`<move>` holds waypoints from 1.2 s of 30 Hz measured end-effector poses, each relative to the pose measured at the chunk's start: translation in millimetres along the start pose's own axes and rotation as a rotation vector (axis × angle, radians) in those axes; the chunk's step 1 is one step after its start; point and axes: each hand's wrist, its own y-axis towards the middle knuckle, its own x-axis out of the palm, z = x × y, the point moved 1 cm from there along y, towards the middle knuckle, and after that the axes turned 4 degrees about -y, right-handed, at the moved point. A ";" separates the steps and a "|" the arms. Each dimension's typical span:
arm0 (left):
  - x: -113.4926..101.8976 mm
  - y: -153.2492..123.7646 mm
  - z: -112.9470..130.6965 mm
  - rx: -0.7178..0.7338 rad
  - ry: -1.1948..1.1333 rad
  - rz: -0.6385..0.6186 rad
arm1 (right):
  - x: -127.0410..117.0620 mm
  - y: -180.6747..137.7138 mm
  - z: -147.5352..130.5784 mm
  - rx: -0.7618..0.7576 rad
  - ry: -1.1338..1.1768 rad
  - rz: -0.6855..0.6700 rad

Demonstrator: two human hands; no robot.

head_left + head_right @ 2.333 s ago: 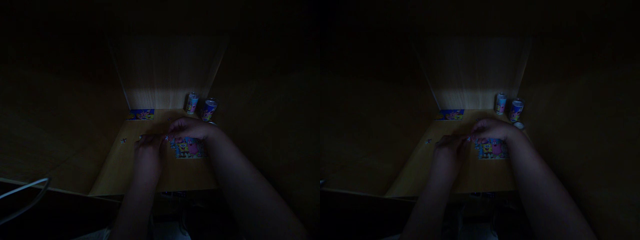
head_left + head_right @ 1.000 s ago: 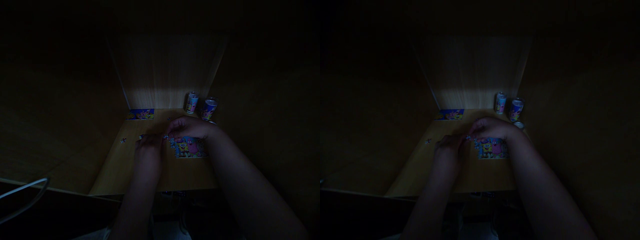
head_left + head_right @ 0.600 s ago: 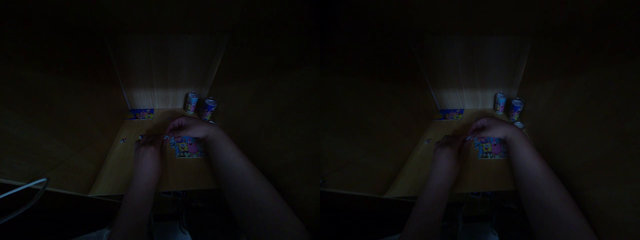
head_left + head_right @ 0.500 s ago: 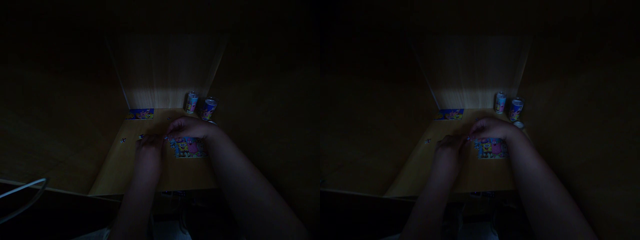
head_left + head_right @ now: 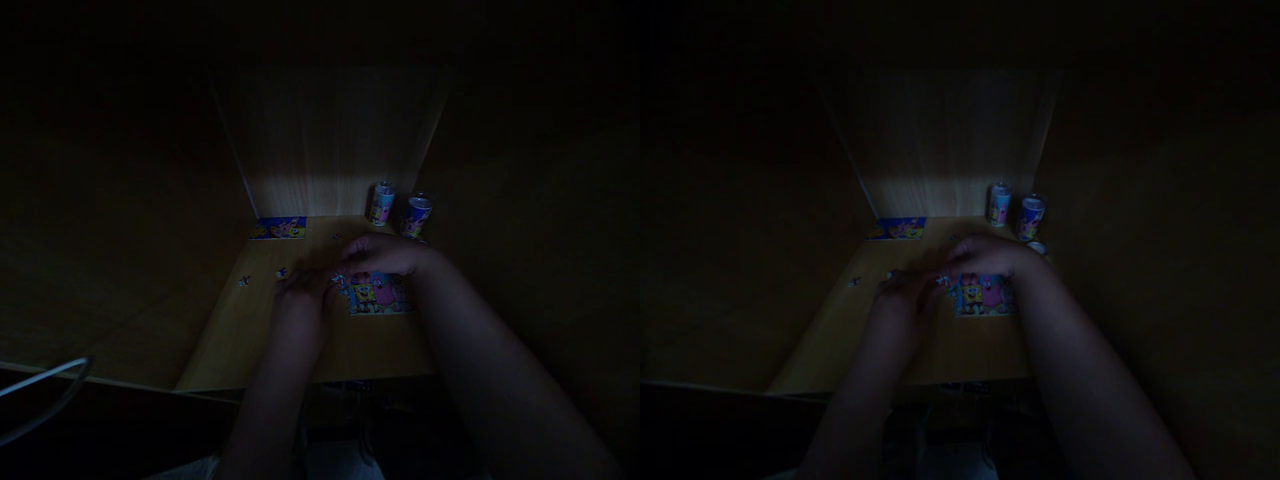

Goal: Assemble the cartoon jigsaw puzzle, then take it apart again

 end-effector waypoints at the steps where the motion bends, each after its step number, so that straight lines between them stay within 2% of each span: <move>1: 0.1 0.2 -0.2 0.005 -0.024 -0.015 | -1.0 1.5 2.1 0.007 0.001 0.052; 4: 1.3 0.1 -1.2 0.017 -0.113 -0.089 | -5.9 6.8 10.1 0.017 -0.014 0.301; 7: 3.1 -1.2 -1.8 0.025 -0.172 -0.154 | -9.9 10.4 16.4 0.008 -0.087 0.431; 13: 4.2 -2.2 -2.8 0.028 -0.176 -0.158 | -11.0 10.5 17.7 -0.021 -0.150 0.465; 18: 3.5 -2.9 -3.0 0.028 -0.152 -0.160 | -10.3 9.4 13.8 0.017 -0.200 0.454; 27: 5.3 -4.2 -2.6 0.073 -0.164 -0.149 | -10.4 6.3 11.0 0.054 -0.416 0.449; 36: 3.3 -2.6 0.3 0.085 -0.119 -0.155 | -22.4 6.2 24.6 0.166 -0.668 0.576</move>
